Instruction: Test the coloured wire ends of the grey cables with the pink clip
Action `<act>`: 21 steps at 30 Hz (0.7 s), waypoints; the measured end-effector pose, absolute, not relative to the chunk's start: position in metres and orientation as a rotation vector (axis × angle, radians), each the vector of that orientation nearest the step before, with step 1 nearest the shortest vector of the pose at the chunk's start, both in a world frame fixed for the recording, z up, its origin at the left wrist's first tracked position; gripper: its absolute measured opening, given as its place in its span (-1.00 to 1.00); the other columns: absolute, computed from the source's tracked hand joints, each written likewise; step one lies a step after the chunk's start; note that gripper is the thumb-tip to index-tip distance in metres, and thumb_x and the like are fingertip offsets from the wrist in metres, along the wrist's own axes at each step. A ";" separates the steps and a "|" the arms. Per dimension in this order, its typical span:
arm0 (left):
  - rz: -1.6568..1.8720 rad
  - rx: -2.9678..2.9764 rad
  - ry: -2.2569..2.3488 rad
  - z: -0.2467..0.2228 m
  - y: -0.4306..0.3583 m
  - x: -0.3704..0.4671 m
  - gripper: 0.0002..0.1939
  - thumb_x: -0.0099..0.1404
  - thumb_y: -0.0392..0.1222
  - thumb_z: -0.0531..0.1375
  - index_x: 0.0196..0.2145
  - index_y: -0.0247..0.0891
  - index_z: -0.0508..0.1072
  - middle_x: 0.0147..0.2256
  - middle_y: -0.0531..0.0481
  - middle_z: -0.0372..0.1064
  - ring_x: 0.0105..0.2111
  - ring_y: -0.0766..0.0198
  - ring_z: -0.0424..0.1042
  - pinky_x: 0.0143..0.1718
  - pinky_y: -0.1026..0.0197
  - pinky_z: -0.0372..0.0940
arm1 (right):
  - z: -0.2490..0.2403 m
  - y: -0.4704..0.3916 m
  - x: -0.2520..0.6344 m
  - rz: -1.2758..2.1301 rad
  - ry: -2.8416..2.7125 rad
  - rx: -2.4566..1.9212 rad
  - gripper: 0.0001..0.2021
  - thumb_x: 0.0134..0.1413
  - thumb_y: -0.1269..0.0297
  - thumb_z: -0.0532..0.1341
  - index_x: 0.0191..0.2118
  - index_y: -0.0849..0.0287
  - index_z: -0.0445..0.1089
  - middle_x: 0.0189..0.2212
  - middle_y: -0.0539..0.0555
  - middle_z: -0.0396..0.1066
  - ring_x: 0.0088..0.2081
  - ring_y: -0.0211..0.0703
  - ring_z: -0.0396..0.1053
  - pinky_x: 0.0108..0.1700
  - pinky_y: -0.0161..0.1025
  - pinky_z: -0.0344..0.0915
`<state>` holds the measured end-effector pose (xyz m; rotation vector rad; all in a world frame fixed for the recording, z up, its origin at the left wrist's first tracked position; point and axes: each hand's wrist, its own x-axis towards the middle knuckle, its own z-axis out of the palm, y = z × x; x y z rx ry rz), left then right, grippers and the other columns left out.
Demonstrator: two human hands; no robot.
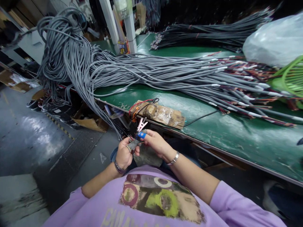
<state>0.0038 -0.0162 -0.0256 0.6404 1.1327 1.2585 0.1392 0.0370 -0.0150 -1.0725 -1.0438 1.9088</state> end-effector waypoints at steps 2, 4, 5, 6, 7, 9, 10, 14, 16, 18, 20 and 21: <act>1.251 0.645 1.134 -0.026 -0.017 0.004 -0.70 -0.02 -0.03 0.33 -0.53 -0.30 0.35 -0.70 0.07 0.32 -0.76 0.41 0.23 -0.72 0.34 0.14 | -0.014 0.035 0.136 1.879 -1.157 -1.044 -0.70 -0.22 0.07 0.38 -0.49 0.20 0.37 -0.58 -0.04 0.32 -0.54 -0.32 0.19 -0.46 -0.30 0.13; 1.258 0.650 1.146 -0.026 -0.017 0.004 -0.70 0.00 -0.04 0.32 -0.54 -0.30 0.34 -0.69 0.07 0.32 -0.76 0.41 0.23 -0.72 0.35 0.13 | -0.014 0.034 0.134 1.810 -1.215 -1.041 -0.72 -0.23 0.10 0.39 -0.50 0.20 0.39 -0.58 -0.04 0.33 -0.52 -0.31 0.20 -0.43 -0.30 0.14; 1.267 0.653 1.153 -0.026 -0.017 0.003 -0.70 0.01 -0.04 0.32 -0.54 -0.30 0.34 -0.69 0.07 0.32 -0.76 0.41 0.23 -0.72 0.35 0.13 | -0.015 0.035 0.135 1.772 -1.215 -1.056 -0.72 -0.23 0.11 0.39 -0.51 0.19 0.39 -0.58 -0.04 0.32 -0.52 -0.31 0.19 -0.43 -0.30 0.14; 1.275 0.657 1.156 -0.026 -0.017 0.002 -0.70 0.02 -0.04 0.31 -0.54 -0.30 0.34 -0.69 0.07 0.32 -0.76 0.42 0.23 -0.72 0.35 0.12 | -0.017 0.035 0.136 1.738 -1.191 -1.076 -0.73 -0.23 0.11 0.39 -0.52 0.19 0.39 -0.59 -0.05 0.32 -0.53 -0.32 0.18 -0.44 -0.30 0.14; 1.280 0.662 1.156 -0.025 -0.016 0.001 -0.71 0.03 -0.04 0.31 -0.54 -0.30 0.34 -0.68 0.07 0.33 -0.76 0.42 0.23 -0.72 0.36 0.11 | -0.018 0.036 0.137 1.714 -1.143 -1.094 -0.74 -0.22 0.12 0.39 -0.53 0.18 0.37 -0.61 -0.06 0.29 -0.54 -0.33 0.16 -0.46 -0.31 0.13; 1.284 0.673 1.143 -0.023 -0.016 -0.002 -0.72 0.04 -0.05 0.30 -0.54 -0.31 0.36 -0.68 0.07 0.32 -0.76 0.43 0.23 -0.73 0.36 0.11 | -0.021 0.040 0.143 1.716 -0.986 -1.102 -0.73 -0.22 0.14 0.39 -0.56 0.17 0.32 -0.66 -0.10 0.21 -0.58 -0.36 0.10 -0.49 -0.34 0.14; 1.282 0.673 1.134 -0.022 -0.015 -0.003 -0.73 0.03 -0.05 0.30 -0.53 -0.32 0.37 -0.69 0.07 0.32 -0.76 0.43 0.23 -0.73 0.37 0.11 | -0.022 0.043 0.145 1.750 -0.892 -1.084 -0.72 -0.22 0.15 0.39 -0.56 0.16 0.30 -0.68 -0.12 0.18 -0.60 -0.38 0.08 -0.50 -0.35 0.16; 1.214 0.674 1.086 -0.013 -0.013 -0.007 -0.72 0.00 -0.05 0.32 -0.54 -0.33 0.39 -0.71 0.07 0.30 -0.77 0.43 0.21 -0.75 0.37 0.12 | -0.019 0.053 0.153 2.056 -0.620 -0.965 -0.73 -0.13 0.08 0.34 -0.42 0.17 0.37 -0.53 -0.04 0.35 -0.55 -0.35 0.21 -0.44 -0.33 0.30; 1.167 0.683 1.062 -0.008 -0.012 -0.008 -0.71 -0.02 -0.05 0.32 -0.55 -0.34 0.40 -0.72 0.06 0.30 -0.78 0.43 0.20 -0.76 0.37 0.10 | -0.015 0.057 0.152 2.199 -0.635 -0.881 -0.68 -0.09 0.02 0.32 -0.34 0.19 0.41 -0.42 0.02 0.41 -0.50 -0.32 0.28 -0.42 -0.31 0.33; 1.143 0.690 1.038 -0.004 -0.009 -0.009 -0.71 -0.04 -0.06 0.33 -0.56 -0.35 0.40 -0.73 0.06 0.30 -0.79 0.43 0.18 -0.77 0.37 0.08 | -0.011 0.059 0.148 2.215 -0.745 -0.799 -0.66 -0.10 0.00 0.33 -0.33 0.19 0.42 -0.42 0.02 0.41 -0.50 -0.33 0.27 -0.44 -0.34 0.31; 1.130 0.694 1.013 -0.001 -0.006 -0.009 -0.72 -0.06 -0.06 0.33 -0.56 -0.35 0.41 -0.74 0.06 0.30 -0.80 0.43 0.17 -0.79 0.37 0.06 | -0.010 0.059 0.143 2.047 -0.910 -0.806 -0.65 -0.13 -0.02 0.35 -0.39 0.20 0.44 -0.49 -0.01 0.38 -0.54 -0.36 0.21 -0.49 -0.38 0.24; 1.124 0.695 1.003 0.000 -0.004 -0.009 -0.72 -0.06 -0.07 0.33 -0.57 -0.35 0.41 -0.74 0.06 0.29 -0.81 0.43 0.16 -0.79 0.37 0.05 | -0.011 0.058 0.141 1.918 -0.986 -0.840 -0.64 -0.13 -0.05 0.35 -0.43 0.20 0.44 -0.53 -0.01 0.37 -0.55 -0.37 0.19 -0.51 -0.40 0.21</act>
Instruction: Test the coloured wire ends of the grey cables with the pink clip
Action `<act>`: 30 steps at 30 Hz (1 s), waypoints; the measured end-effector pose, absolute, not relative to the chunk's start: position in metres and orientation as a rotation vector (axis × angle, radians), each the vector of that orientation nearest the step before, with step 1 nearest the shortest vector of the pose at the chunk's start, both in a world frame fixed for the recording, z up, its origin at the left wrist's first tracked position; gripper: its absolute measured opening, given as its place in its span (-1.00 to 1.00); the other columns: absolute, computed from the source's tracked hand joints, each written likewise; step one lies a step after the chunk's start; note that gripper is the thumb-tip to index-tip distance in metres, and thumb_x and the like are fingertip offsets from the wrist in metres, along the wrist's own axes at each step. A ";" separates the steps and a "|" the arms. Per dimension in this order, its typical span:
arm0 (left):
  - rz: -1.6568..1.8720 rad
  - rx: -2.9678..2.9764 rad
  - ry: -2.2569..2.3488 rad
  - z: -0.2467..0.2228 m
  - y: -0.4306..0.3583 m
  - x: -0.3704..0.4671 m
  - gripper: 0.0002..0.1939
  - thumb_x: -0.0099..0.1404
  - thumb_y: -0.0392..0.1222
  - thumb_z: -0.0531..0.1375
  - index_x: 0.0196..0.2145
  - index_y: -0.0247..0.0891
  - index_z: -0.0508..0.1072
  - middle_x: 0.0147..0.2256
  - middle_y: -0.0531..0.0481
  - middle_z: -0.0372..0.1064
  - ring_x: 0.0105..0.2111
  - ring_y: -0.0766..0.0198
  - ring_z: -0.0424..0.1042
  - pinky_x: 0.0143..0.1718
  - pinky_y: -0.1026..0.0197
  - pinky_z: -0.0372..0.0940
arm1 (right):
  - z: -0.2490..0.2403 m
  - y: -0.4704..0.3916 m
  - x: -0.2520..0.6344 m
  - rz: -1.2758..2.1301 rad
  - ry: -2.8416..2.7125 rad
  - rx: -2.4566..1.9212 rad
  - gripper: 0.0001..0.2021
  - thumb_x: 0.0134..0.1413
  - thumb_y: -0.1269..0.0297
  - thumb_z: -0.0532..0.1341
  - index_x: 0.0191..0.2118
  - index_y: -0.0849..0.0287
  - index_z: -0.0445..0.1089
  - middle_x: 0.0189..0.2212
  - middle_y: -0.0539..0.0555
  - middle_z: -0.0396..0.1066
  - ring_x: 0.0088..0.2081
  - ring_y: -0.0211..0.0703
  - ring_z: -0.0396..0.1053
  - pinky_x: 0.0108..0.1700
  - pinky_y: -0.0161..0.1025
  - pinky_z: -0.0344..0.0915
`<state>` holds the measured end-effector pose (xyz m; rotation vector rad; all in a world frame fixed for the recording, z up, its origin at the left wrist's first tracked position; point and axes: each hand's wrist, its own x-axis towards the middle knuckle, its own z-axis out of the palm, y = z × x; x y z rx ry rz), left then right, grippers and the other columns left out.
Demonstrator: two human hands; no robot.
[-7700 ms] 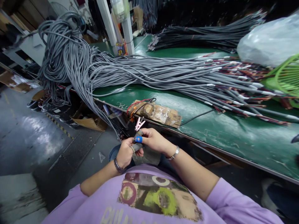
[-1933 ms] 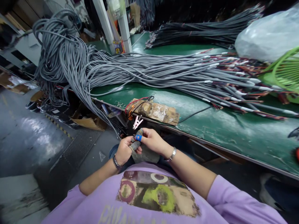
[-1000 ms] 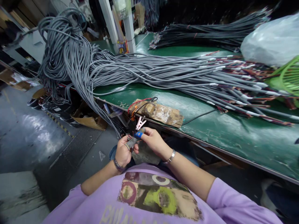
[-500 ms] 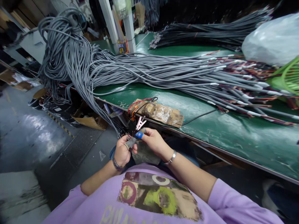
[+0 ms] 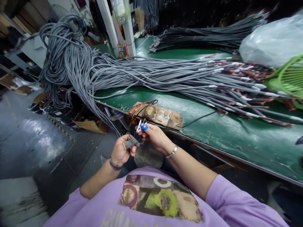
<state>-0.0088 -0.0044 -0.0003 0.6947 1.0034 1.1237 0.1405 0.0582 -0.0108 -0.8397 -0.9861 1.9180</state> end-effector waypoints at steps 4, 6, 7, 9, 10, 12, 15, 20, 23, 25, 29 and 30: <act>1.091 0.682 1.007 0.002 0.001 -0.008 -0.72 -0.08 -0.07 0.34 -0.57 -0.35 0.40 -0.75 0.07 0.29 -0.81 0.44 0.16 -0.80 0.38 0.04 | -0.017 0.057 0.133 1.710 -1.020 -0.884 -0.54 -0.05 -0.18 0.22 -0.46 0.20 0.45 -0.58 0.00 0.34 -0.53 -0.33 0.21 -0.47 -0.37 0.23; 1.087 0.674 1.009 0.002 0.003 -0.007 -0.70 -0.10 -0.07 0.35 -0.58 -0.34 0.38 -0.75 0.07 0.29 -0.81 0.44 0.16 -0.80 0.38 0.04 | -0.019 0.058 0.131 1.864 -0.883 -0.805 -0.55 -0.07 -0.19 0.23 -0.43 0.18 0.46 -0.55 0.00 0.35 -0.52 -0.33 0.23 -0.46 -0.35 0.28; 1.088 0.673 1.006 0.001 0.004 -0.006 -0.70 -0.11 -0.06 0.35 -0.59 -0.33 0.37 -0.75 0.07 0.29 -0.81 0.44 0.16 -0.80 0.38 0.04 | -0.019 0.059 0.130 1.942 -0.806 -0.771 -0.56 -0.09 -0.17 0.26 -0.40 0.18 0.46 -0.54 -0.01 0.36 -0.52 -0.33 0.24 -0.45 -0.35 0.29; 1.087 0.675 1.002 0.000 0.005 -0.004 -0.68 -0.11 -0.04 0.36 -0.59 -0.32 0.36 -0.75 0.07 0.29 -0.81 0.44 0.16 -0.80 0.38 0.04 | -0.019 0.062 0.129 2.031 -0.675 -0.737 -0.58 -0.13 -0.12 0.32 -0.36 0.19 0.48 -0.53 -0.02 0.37 -0.53 -0.34 0.25 -0.46 -0.37 0.30; 1.084 0.677 1.004 -0.001 0.006 -0.004 -0.67 -0.11 -0.03 0.36 -0.58 -0.32 0.36 -0.75 0.07 0.29 -0.82 0.44 0.15 -0.80 0.38 0.04 | -0.019 0.063 0.128 2.042 -0.625 -0.734 -0.59 -0.15 -0.09 0.34 -0.35 0.20 0.48 -0.54 -0.03 0.37 -0.53 -0.36 0.24 -0.47 -0.38 0.30; 1.074 0.676 1.013 -0.002 0.006 -0.003 -0.66 -0.12 -0.02 0.36 -0.58 -0.33 0.36 -0.75 0.07 0.28 -0.82 0.44 0.15 -0.80 0.38 0.03 | -0.020 0.063 0.125 2.024 -0.554 -0.731 -0.60 -0.20 -0.05 0.39 -0.36 0.21 0.49 -0.56 -0.04 0.37 -0.54 -0.37 0.23 -0.47 -0.41 0.29; 1.067 0.670 1.022 -0.005 0.007 -0.003 -0.66 -0.13 -0.02 0.36 -0.58 -0.34 0.36 -0.75 0.07 0.29 -0.81 0.44 0.16 -0.80 0.37 0.04 | -0.022 0.063 0.122 1.974 -0.510 -0.730 -0.62 -0.24 -0.02 0.41 -0.40 0.22 0.48 -0.55 -0.04 0.38 -0.53 -0.37 0.25 -0.46 -0.42 0.28; 1.093 0.683 1.033 -0.007 0.004 -0.003 -0.69 -0.09 -0.05 0.35 -0.58 -0.33 0.37 -0.75 0.07 0.29 -0.81 0.44 0.16 -0.80 0.38 0.04 | -0.021 0.062 0.124 2.054 -0.542 -0.731 -0.58 -0.05 -0.14 0.26 -0.39 0.20 0.46 -0.52 0.01 0.40 -0.51 -0.31 0.30 -0.46 -0.35 0.30; 1.117 0.716 1.038 -0.007 -0.002 -0.002 -0.70 -0.05 -0.06 0.34 -0.58 -0.33 0.37 -0.74 0.07 0.30 -0.81 0.44 0.16 -0.80 0.39 0.05 | -0.017 0.060 0.130 2.127 -0.571 -0.700 -0.51 0.01 -0.22 0.15 -0.39 0.20 0.44 -0.50 0.04 0.41 -0.49 -0.28 0.33 -0.45 -0.34 0.32; 1.140 0.732 1.041 -0.007 -0.006 -0.001 -0.69 -0.03 -0.05 0.34 -0.58 -0.33 0.37 -0.73 0.06 0.30 -0.80 0.45 0.17 -0.79 0.39 0.05 | -0.015 0.059 0.134 2.156 -0.570 -0.686 -0.49 0.04 -0.22 0.12 -0.37 0.20 0.44 -0.47 0.05 0.42 -0.47 -0.28 0.34 -0.42 -0.34 0.34; 1.189 0.734 1.059 -0.005 -0.010 -0.001 -0.70 -0.02 -0.05 0.33 -0.57 -0.32 0.37 -0.73 0.07 0.30 -0.79 0.44 0.18 -0.78 0.39 0.07 | -0.014 0.059 0.137 2.151 -0.570 -0.702 -0.57 0.04 -0.13 0.19 -0.33 0.20 0.45 -0.44 0.05 0.43 -0.47 -0.30 0.34 -0.41 -0.35 0.36; 1.197 0.730 1.063 -0.005 -0.010 -0.001 -0.71 -0.01 -0.06 0.33 -0.57 -0.32 0.37 -0.73 0.08 0.30 -0.79 0.44 0.18 -0.78 0.39 0.07 | -0.014 0.059 0.137 2.133 -0.586 -0.714 -0.61 0.01 -0.10 0.24 -0.33 0.20 0.46 -0.45 0.03 0.43 -0.48 -0.31 0.33 -0.42 -0.36 0.36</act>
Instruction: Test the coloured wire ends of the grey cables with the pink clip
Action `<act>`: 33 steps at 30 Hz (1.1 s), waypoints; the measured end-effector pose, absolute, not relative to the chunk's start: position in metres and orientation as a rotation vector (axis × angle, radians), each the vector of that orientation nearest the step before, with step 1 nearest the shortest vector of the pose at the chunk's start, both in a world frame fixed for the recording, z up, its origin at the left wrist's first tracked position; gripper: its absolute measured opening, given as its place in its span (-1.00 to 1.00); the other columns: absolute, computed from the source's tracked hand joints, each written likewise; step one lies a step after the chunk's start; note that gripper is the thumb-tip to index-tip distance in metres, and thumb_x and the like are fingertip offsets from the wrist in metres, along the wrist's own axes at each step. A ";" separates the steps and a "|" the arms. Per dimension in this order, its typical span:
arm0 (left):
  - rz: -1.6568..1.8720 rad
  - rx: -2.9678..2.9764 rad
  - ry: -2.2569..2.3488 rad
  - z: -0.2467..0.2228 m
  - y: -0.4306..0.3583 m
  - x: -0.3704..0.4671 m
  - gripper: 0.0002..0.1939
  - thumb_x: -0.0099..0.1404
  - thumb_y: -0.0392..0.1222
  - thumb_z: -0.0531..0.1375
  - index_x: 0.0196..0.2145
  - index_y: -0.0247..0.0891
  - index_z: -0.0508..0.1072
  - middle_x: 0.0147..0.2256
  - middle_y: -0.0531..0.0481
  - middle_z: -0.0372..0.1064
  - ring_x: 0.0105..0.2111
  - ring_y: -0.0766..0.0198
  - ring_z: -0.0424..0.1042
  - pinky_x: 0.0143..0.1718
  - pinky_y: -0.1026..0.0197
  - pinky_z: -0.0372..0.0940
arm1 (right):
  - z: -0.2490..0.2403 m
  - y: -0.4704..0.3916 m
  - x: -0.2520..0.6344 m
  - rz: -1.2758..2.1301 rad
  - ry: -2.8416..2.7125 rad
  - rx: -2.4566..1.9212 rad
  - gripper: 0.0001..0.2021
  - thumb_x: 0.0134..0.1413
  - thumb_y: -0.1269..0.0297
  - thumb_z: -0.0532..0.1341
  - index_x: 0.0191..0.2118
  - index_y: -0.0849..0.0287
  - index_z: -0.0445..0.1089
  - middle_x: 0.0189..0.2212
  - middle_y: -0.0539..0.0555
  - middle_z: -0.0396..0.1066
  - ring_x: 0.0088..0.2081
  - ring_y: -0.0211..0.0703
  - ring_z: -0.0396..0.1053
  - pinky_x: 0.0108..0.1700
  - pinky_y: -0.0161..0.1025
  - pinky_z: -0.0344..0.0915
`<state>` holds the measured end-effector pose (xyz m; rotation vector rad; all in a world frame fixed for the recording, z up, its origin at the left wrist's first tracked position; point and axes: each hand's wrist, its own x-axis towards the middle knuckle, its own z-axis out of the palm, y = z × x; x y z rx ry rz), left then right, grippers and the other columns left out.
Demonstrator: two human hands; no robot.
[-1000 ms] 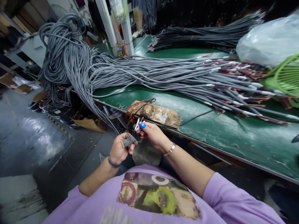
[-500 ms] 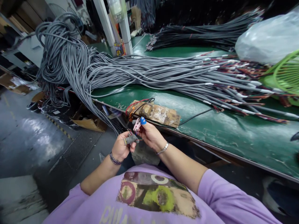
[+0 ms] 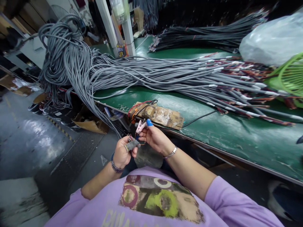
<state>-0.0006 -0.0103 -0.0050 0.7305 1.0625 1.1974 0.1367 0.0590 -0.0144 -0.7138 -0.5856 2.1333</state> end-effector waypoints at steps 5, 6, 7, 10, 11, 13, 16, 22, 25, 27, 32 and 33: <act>1.219 0.699 1.068 -0.004 -0.007 0.001 -0.74 0.00 -0.08 0.30 -0.58 -0.31 0.36 -0.74 0.09 0.28 -0.80 0.44 0.17 -0.78 0.38 0.06 | -0.015 0.058 0.133 1.999 -0.666 -0.781 -0.60 -0.19 -0.05 0.38 -0.37 0.21 0.46 -0.53 -0.01 0.38 -0.52 -0.34 0.29 -0.46 -0.39 0.35; 1.217 0.690 1.067 -0.004 -0.006 0.001 -0.74 0.00 -0.08 0.30 -0.58 -0.31 0.36 -0.74 0.09 0.28 -0.80 0.44 0.16 -0.78 0.38 0.06 | -0.014 0.058 0.132 1.983 -0.670 -0.797 -0.59 -0.20 -0.06 0.38 -0.37 0.21 0.45 -0.54 -0.01 0.38 -0.52 -0.34 0.29 -0.47 -0.39 0.35; 1.214 0.680 1.066 -0.003 -0.006 0.001 -0.74 -0.01 -0.08 0.31 -0.58 -0.31 0.36 -0.74 0.09 0.28 -0.80 0.44 0.16 -0.78 0.38 0.05 | -0.013 0.057 0.132 1.971 -0.673 -0.814 -0.58 -0.21 -0.08 0.38 -0.39 0.21 0.44 -0.53 -0.01 0.38 -0.53 -0.35 0.28 -0.49 -0.39 0.34; 1.203 0.653 1.065 -0.003 -0.004 0.002 -0.73 -0.04 -0.08 0.31 -0.58 -0.32 0.36 -0.74 0.09 0.28 -0.80 0.44 0.16 -0.78 0.38 0.05 | -0.011 0.056 0.132 1.964 -0.683 -0.852 -0.61 -0.19 -0.06 0.37 -0.44 0.20 0.41 -0.55 -0.02 0.38 -0.56 -0.36 0.25 -0.52 -0.40 0.31; 1.198 0.646 1.066 -0.003 -0.004 0.002 -0.73 -0.05 -0.08 0.32 -0.57 -0.32 0.36 -0.74 0.09 0.28 -0.80 0.45 0.16 -0.78 0.38 0.05 | -0.010 0.056 0.132 1.979 -0.678 -0.845 -0.64 -0.16 -0.04 0.37 -0.45 0.19 0.41 -0.55 -0.02 0.38 -0.56 -0.36 0.25 -0.52 -0.39 0.31; 1.187 0.634 1.066 -0.002 -0.003 0.002 -0.72 -0.06 -0.07 0.32 -0.56 -0.31 0.36 -0.74 0.09 0.28 -0.80 0.45 0.15 -0.78 0.38 0.05 | -0.010 0.056 0.133 2.025 -0.641 -0.801 -0.69 -0.10 0.01 0.35 -0.43 0.19 0.42 -0.55 -0.01 0.39 -0.54 -0.33 0.29 -0.47 -0.36 0.33; 1.173 0.620 1.060 -0.002 -0.002 0.002 -0.71 -0.07 -0.05 0.33 -0.56 -0.31 0.35 -0.74 0.10 0.28 -0.80 0.46 0.14 -0.78 0.37 0.03 | -0.012 0.057 0.134 2.075 -0.568 -0.735 -0.75 -0.02 0.08 0.31 -0.36 0.18 0.46 -0.48 0.03 0.45 -0.46 -0.27 0.36 -0.39 -0.32 0.36; 1.165 0.596 1.053 -0.004 0.000 0.005 -0.71 -0.07 -0.07 0.32 -0.57 -0.30 0.32 -0.74 0.10 0.27 -0.81 0.45 0.13 -0.79 0.37 0.01 | -0.016 0.058 0.133 2.034 -0.544 -0.746 -0.82 -0.02 0.15 0.32 -0.35 0.16 0.50 -0.42 0.03 0.49 -0.41 -0.25 0.39 -0.38 -0.33 0.34; 1.166 0.584 1.060 -0.006 0.001 0.005 -0.71 -0.07 -0.07 0.31 -0.57 -0.29 0.30 -0.74 0.10 0.27 -0.81 0.45 0.13 -0.78 0.37 0.01 | -0.017 0.058 0.131 2.020 -0.546 -0.762 -0.80 -0.03 0.13 0.33 -0.34 0.16 0.50 -0.41 0.03 0.50 -0.41 -0.26 0.39 -0.38 -0.33 0.34; 1.169 0.581 1.060 -0.007 0.000 0.004 -0.70 -0.07 -0.06 0.31 -0.56 -0.29 0.30 -0.74 0.10 0.27 -0.81 0.45 0.13 -0.78 0.37 0.01 | -0.018 0.058 0.131 2.020 -0.549 -0.757 -0.78 -0.05 0.12 0.34 -0.34 0.16 0.50 -0.41 0.02 0.50 -0.41 -0.27 0.38 -0.39 -0.34 0.34; 1.167 0.589 1.066 -0.007 -0.001 0.004 -0.70 -0.07 -0.06 0.31 -0.54 -0.30 0.32 -0.74 0.10 0.27 -0.81 0.44 0.13 -0.78 0.36 0.01 | -0.017 0.057 0.132 2.055 -0.578 -0.707 -0.74 -0.05 0.05 0.33 -0.34 0.15 0.47 -0.44 0.00 0.47 -0.42 -0.27 0.38 -0.38 -0.32 0.34; 1.168 0.592 1.069 -0.007 -0.001 0.004 -0.71 -0.06 -0.06 0.32 -0.54 -0.30 0.32 -0.74 0.10 0.27 -0.81 0.44 0.13 -0.78 0.36 0.01 | -0.015 0.057 0.133 2.072 -0.583 -0.696 -0.72 -0.04 0.02 0.32 -0.34 0.15 0.47 -0.45 0.00 0.46 -0.42 -0.27 0.37 -0.38 -0.31 0.34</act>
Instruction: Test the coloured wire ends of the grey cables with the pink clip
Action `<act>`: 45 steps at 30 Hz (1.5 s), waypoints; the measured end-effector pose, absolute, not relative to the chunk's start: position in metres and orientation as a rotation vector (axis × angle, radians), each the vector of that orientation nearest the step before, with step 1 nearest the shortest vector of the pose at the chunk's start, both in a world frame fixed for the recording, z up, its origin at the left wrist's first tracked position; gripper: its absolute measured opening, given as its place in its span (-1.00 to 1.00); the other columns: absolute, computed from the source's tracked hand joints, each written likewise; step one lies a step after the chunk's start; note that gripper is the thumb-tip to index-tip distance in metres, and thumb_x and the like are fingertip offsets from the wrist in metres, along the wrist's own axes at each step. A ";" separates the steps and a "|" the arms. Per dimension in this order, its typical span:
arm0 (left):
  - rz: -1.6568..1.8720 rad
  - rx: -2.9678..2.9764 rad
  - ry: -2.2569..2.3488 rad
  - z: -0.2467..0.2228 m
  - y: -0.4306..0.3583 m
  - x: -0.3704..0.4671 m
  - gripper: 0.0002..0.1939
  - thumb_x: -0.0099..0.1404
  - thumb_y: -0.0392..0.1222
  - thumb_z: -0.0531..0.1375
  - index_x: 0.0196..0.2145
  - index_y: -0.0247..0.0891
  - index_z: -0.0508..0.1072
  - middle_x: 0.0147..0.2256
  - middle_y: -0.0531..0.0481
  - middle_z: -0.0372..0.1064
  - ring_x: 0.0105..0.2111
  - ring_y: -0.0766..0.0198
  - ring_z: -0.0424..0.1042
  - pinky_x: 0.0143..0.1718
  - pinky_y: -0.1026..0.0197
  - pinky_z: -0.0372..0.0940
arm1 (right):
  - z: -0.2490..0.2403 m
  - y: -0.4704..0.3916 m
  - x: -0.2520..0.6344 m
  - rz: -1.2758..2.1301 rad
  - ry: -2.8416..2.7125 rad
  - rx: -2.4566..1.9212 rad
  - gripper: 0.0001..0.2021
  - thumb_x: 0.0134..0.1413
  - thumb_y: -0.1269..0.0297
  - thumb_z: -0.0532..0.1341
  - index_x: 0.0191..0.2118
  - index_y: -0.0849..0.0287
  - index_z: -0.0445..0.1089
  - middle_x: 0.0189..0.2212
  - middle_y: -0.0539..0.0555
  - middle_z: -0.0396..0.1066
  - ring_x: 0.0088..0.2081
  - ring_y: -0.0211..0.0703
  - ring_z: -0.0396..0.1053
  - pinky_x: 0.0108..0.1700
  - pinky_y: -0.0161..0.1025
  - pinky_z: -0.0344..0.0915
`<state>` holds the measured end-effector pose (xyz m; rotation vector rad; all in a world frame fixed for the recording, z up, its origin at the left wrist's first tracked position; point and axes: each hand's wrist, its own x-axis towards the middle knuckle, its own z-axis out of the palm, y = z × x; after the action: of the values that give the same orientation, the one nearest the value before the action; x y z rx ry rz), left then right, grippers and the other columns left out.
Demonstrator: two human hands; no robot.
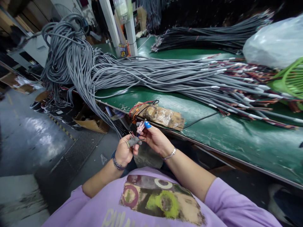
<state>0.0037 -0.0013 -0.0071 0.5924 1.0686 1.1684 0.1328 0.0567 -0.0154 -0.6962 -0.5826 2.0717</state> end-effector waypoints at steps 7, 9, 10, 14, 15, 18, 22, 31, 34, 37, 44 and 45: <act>1.247 0.649 1.107 -0.003 -0.009 0.005 -0.68 -0.05 -0.03 0.32 -0.57 -0.28 0.29 -0.73 0.10 0.27 -0.80 0.44 0.14 -0.78 0.36 0.02 | -0.010 0.058 0.134 2.149 -0.605 -0.730 -0.61 0.05 -0.10 0.18 -0.34 0.17 0.43 -0.45 0.03 0.43 -0.48 -0.28 0.34 -0.42 -0.32 0.34; 1.270 0.670 1.124 -0.002 -0.011 0.006 -0.67 -0.04 -0.01 0.32 -0.57 -0.27 0.29 -0.73 0.10 0.26 -0.79 0.45 0.14 -0.77 0.36 0.03 | -0.011 0.059 0.134 2.117 -0.629 -0.733 -0.67 0.05 -0.02 0.23 -0.33 0.18 0.43 -0.47 0.02 0.41 -0.49 -0.29 0.32 -0.42 -0.33 0.34; 1.285 0.679 1.130 -0.001 -0.012 0.006 -0.67 -0.03 0.00 0.32 -0.56 -0.28 0.30 -0.72 0.10 0.27 -0.79 0.45 0.14 -0.77 0.36 0.04 | -0.012 0.059 0.134 2.100 -0.641 -0.732 -0.70 0.04 0.01 0.25 -0.33 0.19 0.43 -0.49 0.01 0.40 -0.49 -0.30 0.32 -0.43 -0.34 0.33; 1.343 0.673 1.146 -0.001 -0.013 0.009 -0.69 -0.01 -0.01 0.30 -0.55 -0.29 0.32 -0.71 0.10 0.28 -0.77 0.45 0.16 -0.75 0.37 0.05 | -0.014 0.058 0.133 2.083 -0.646 -0.722 -0.69 0.02 0.03 0.27 -0.32 0.21 0.45 -0.53 -0.01 0.38 -0.49 -0.31 0.30 -0.43 -0.34 0.32; 1.352 0.662 1.145 -0.002 -0.012 0.010 -0.70 -0.01 -0.02 0.30 -0.55 -0.28 0.32 -0.70 0.10 0.28 -0.76 0.45 0.17 -0.75 0.37 0.05 | -0.014 0.057 0.134 2.082 -0.633 -0.721 -0.69 0.01 0.02 0.28 -0.31 0.21 0.45 -0.53 -0.01 0.38 -0.50 -0.31 0.29 -0.44 -0.34 0.32; 1.372 0.628 1.129 -0.004 -0.009 0.012 -0.72 -0.02 -0.04 0.30 -0.54 -0.27 0.32 -0.70 0.11 0.28 -0.76 0.44 0.17 -0.74 0.37 0.06 | -0.012 0.056 0.133 2.083 -0.579 -0.711 -0.73 -0.01 0.07 0.30 -0.33 0.19 0.45 -0.53 -0.02 0.38 -0.50 -0.30 0.27 -0.44 -0.32 0.32; 1.371 0.605 1.127 -0.006 -0.006 0.015 -0.72 -0.02 -0.05 0.30 -0.52 -0.28 0.32 -0.70 0.10 0.28 -0.75 0.44 0.17 -0.74 0.37 0.04 | -0.010 0.057 0.132 2.061 -0.544 -0.703 -0.78 -0.02 0.13 0.32 -0.35 0.19 0.48 -0.48 0.01 0.42 -0.46 -0.28 0.31 -0.41 -0.31 0.31; 1.343 0.613 1.134 -0.008 -0.007 0.016 -0.71 -0.04 -0.03 0.30 -0.53 -0.28 0.33 -0.70 0.10 0.28 -0.75 0.45 0.17 -0.74 0.37 0.06 | -0.012 0.056 0.131 2.039 -0.583 -0.704 -0.75 -0.05 0.06 0.34 -0.35 0.16 0.48 -0.47 0.03 0.46 -0.44 -0.25 0.35 -0.42 -0.32 0.30; 1.361 0.600 1.125 -0.008 -0.009 0.015 -0.73 -0.04 -0.06 0.30 -0.53 -0.28 0.32 -0.71 0.10 0.28 -0.75 0.44 0.17 -0.74 0.37 0.06 | -0.013 0.055 0.135 2.092 -0.550 -0.695 -0.71 -0.03 0.00 0.30 -0.37 0.14 0.46 -0.47 0.01 0.44 -0.47 -0.28 0.33 -0.43 -0.32 0.33; 1.357 0.608 1.133 -0.009 -0.012 0.014 -0.72 -0.02 -0.07 0.30 -0.55 -0.28 0.30 -0.71 0.10 0.28 -0.76 0.44 0.17 -0.75 0.37 0.07 | -0.015 0.055 0.140 2.155 -0.578 -0.720 -0.65 -0.03 -0.07 0.27 -0.39 0.15 0.45 -0.45 0.00 0.44 -0.49 -0.31 0.33 -0.42 -0.32 0.36; 1.287 0.709 1.144 -0.017 -0.017 0.012 -0.70 0.02 -0.03 0.30 -0.52 -0.30 0.34 -0.68 0.09 0.32 -0.75 0.43 0.22 -0.71 0.35 0.14 | -0.010 0.051 0.146 2.123 -1.012 -0.851 -0.68 -0.27 0.11 0.44 -0.45 0.23 0.43 -0.53 -0.02 0.42 -0.53 -0.35 0.31 -0.45 -0.38 0.26; 1.242 0.744 1.138 -0.017 -0.017 0.012 -0.70 0.03 -0.02 0.30 -0.51 -0.31 0.35 -0.68 0.08 0.33 -0.74 0.41 0.24 -0.69 0.34 0.16 | -0.007 0.051 0.146 2.092 -1.098 -0.862 -0.69 -0.28 0.13 0.45 -0.47 0.23 0.41 -0.56 -0.03 0.41 -0.54 -0.35 0.30 -0.46 -0.38 0.25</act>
<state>0.0117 -0.0167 -0.0174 0.7435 1.1380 1.2416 0.1465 0.0508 -0.0069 -0.8621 -1.0977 2.0922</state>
